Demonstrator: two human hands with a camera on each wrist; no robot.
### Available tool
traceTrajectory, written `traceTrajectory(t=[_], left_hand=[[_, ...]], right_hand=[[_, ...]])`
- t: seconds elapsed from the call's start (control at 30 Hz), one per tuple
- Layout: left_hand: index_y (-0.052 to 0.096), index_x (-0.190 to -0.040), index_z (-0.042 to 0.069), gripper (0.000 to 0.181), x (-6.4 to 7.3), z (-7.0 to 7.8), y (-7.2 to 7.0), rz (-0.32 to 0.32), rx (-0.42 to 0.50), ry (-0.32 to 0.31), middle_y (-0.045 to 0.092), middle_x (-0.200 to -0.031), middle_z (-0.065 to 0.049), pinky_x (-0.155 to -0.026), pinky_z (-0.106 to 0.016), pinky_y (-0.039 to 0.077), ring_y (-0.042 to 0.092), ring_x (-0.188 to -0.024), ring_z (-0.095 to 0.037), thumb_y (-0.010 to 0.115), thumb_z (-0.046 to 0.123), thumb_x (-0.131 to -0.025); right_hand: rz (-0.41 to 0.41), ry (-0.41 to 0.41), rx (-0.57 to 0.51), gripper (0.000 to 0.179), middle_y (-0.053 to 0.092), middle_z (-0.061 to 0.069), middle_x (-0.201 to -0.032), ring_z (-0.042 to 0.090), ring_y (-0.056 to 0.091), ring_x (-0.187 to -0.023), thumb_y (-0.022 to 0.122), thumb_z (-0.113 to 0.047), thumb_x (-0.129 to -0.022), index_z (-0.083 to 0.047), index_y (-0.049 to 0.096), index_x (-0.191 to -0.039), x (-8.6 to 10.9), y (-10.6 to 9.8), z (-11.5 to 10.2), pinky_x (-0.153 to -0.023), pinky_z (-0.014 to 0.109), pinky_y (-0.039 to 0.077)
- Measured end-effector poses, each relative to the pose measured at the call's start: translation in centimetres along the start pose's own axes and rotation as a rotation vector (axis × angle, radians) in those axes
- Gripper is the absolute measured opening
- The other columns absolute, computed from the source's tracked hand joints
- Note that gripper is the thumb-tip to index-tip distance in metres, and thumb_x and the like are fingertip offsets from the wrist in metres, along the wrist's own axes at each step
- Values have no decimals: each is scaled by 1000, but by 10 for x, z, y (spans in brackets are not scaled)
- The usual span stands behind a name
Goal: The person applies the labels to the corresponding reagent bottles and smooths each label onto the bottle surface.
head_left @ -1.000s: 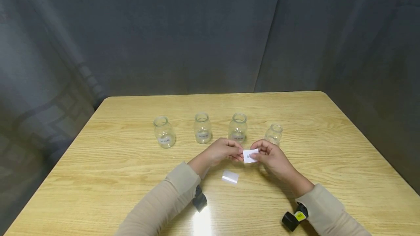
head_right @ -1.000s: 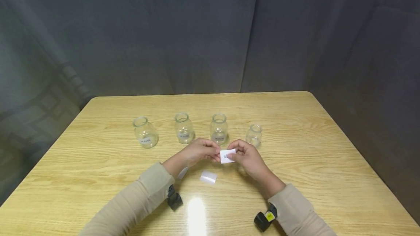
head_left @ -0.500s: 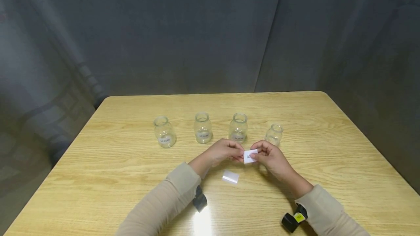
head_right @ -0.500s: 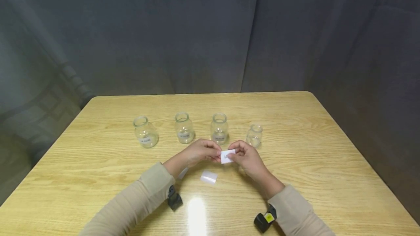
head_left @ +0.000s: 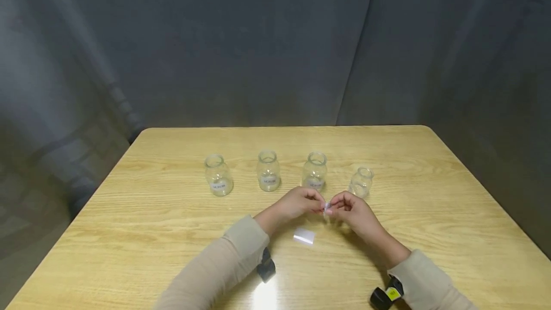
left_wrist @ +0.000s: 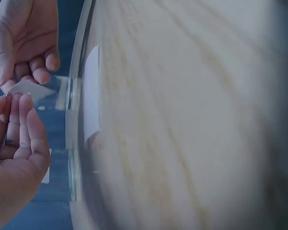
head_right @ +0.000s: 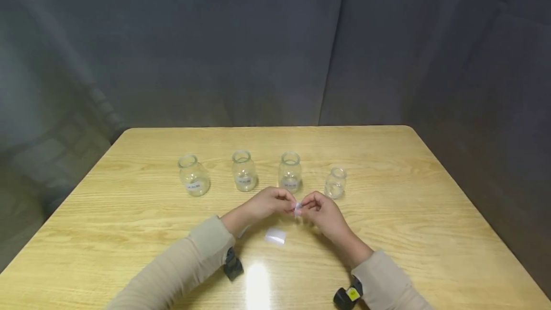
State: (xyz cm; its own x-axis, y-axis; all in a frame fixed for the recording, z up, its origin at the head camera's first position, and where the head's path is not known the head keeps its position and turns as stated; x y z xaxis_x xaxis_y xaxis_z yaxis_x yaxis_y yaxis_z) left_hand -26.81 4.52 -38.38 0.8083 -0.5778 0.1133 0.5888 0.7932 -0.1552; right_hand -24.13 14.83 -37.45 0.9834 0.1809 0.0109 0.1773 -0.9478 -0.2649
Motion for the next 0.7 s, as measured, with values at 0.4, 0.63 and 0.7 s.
traceTrajectory(t=[0.4,0.63,0.7], left_hand=[[64,-78,7,14,0,-3,5,-25,-96,-28,61,-77,3,-70,-24,44,55,-76,-11,64,22,-77],[62,-83,4,10,0,-2,7,-55,-87,-16,61,-79,2,-72,-23,44,55,-76,-9,58,13,-81],[62,-83,4,10,0,-1,8,-56,-84,-14,61,-78,2,-71,-23,44,55,-75,-9,58,12,-82]], right_hand=[[9,4,-2,28,52,8,-77,16,50,-67,66,-6,-74,9,49,-91,1,1,1,-54,25,44],[-46,-11,-43,28,53,10,-78,15,53,-68,64,-3,-75,11,47,-93,1,6,3,-56,26,47],[-69,-10,-50,28,53,10,-78,15,54,-67,63,-2,-75,11,46,-93,1,9,4,-57,27,48]])
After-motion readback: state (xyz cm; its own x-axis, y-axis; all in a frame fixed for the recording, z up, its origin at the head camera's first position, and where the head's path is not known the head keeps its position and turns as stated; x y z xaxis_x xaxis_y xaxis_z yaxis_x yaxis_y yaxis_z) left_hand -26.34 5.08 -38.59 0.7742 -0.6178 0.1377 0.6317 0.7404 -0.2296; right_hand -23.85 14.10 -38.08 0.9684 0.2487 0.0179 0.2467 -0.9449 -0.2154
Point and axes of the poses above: each hand's wrist, its own x-axis away from the middle knuckle, its own y-axis out of the palm, z = x × y, the point moved 9 cm from there along -x, towards the middle knuckle
